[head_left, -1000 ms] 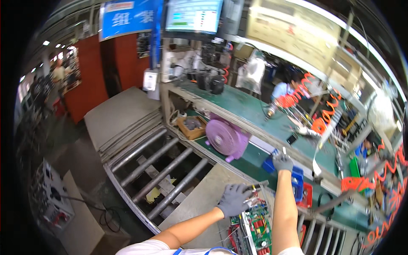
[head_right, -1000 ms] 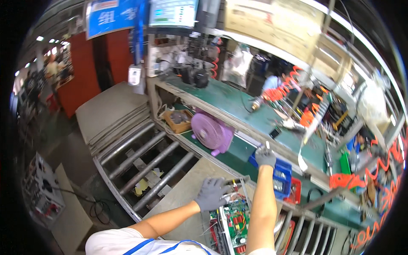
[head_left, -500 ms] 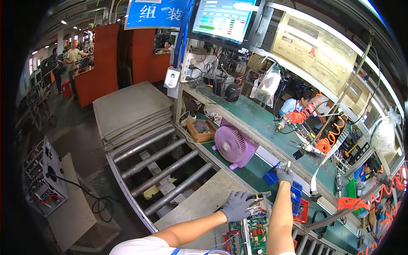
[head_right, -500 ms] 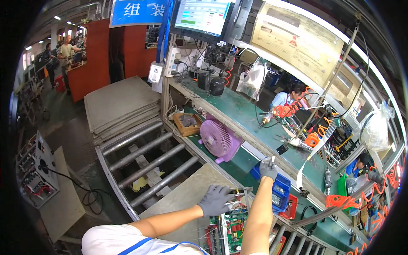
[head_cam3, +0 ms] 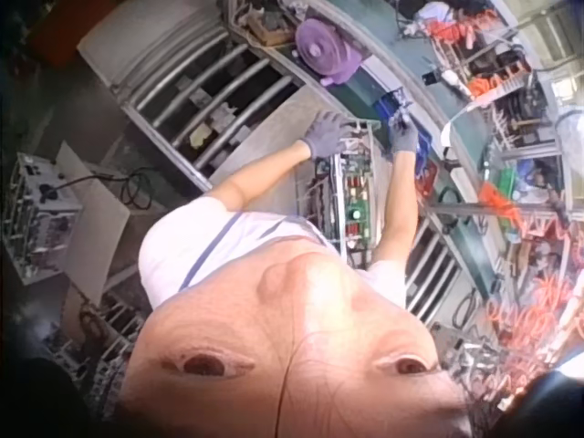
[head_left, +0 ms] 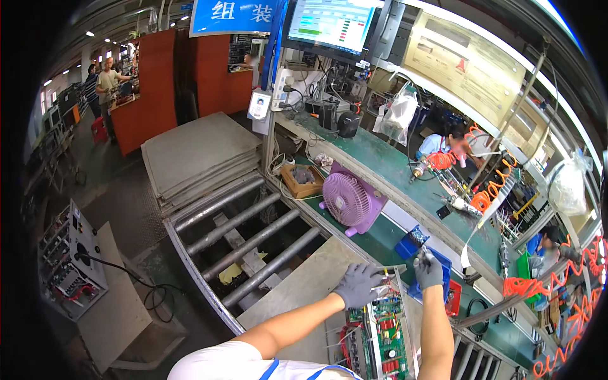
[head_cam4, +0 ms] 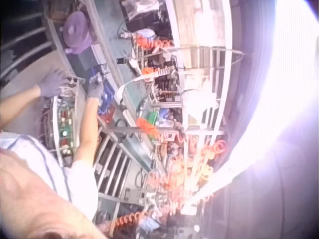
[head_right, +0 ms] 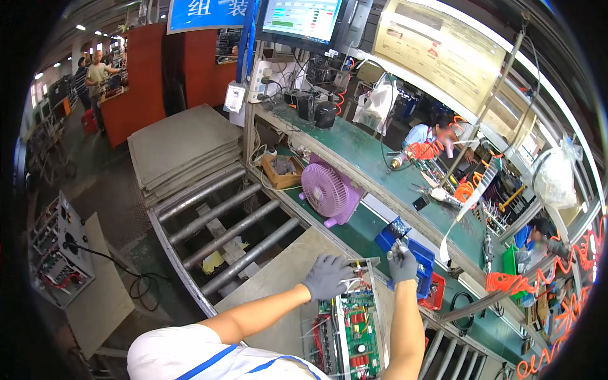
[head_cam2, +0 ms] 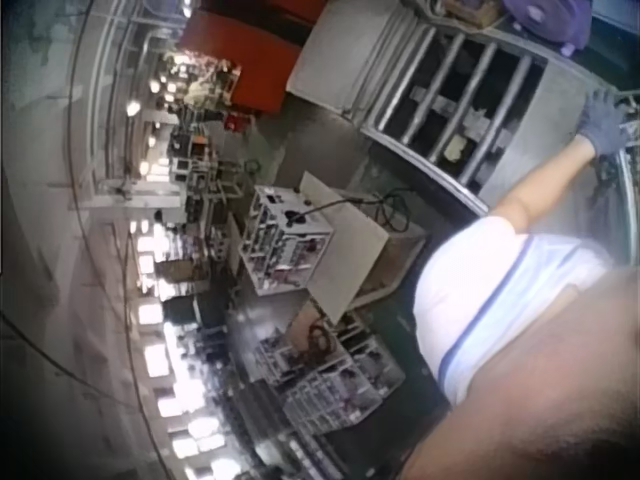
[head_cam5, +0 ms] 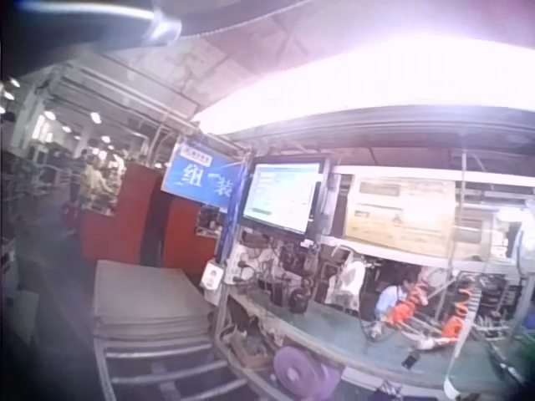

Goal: The person applies a substance from a red bottle onto a circuit board inside a metal chassis. They then connect a black cable to the board and place a white label on the chassis. The person handles the chassis and components throughout the process.

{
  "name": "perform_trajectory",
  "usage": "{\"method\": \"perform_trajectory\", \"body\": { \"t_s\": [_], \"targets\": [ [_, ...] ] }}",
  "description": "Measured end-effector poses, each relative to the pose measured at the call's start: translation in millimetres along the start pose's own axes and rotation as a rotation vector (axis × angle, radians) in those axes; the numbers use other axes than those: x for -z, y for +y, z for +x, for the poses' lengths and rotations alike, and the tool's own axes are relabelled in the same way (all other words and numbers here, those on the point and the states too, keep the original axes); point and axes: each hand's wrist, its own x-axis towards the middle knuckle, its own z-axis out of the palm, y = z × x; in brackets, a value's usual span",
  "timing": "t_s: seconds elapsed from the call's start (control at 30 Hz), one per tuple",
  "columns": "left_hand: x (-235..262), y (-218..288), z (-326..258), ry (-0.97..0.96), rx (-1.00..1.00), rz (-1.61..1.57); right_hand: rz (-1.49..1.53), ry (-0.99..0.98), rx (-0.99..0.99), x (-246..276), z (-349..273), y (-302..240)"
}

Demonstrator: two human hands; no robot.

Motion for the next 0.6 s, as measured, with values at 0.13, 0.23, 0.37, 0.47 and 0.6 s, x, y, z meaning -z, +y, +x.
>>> {"method": "perform_trajectory", "body": {
  "t_s": [0.13,0.23,0.37,0.47,0.6],
  "targets": [
    [-22,9,15,0.025,-0.015,0.114,-0.078,-0.403,0.099,38,-78,-40],
    [-41,-15,21,-0.007,-0.046,0.163,-0.184,-0.354,0.253,39,-169,-52],
    [-33,2,-16,0.516,-0.269,0.208,-0.099,0.02,0.514,88,-307,-42],
    [-2,104,-61,0.207,-0.233,-0.136,-0.166,0.289,0.694,147,-405,-17],
    [5,187,-128,-0.06,-0.469,-0.362,-0.096,0.422,0.725,197,-453,68]
  ]
}}
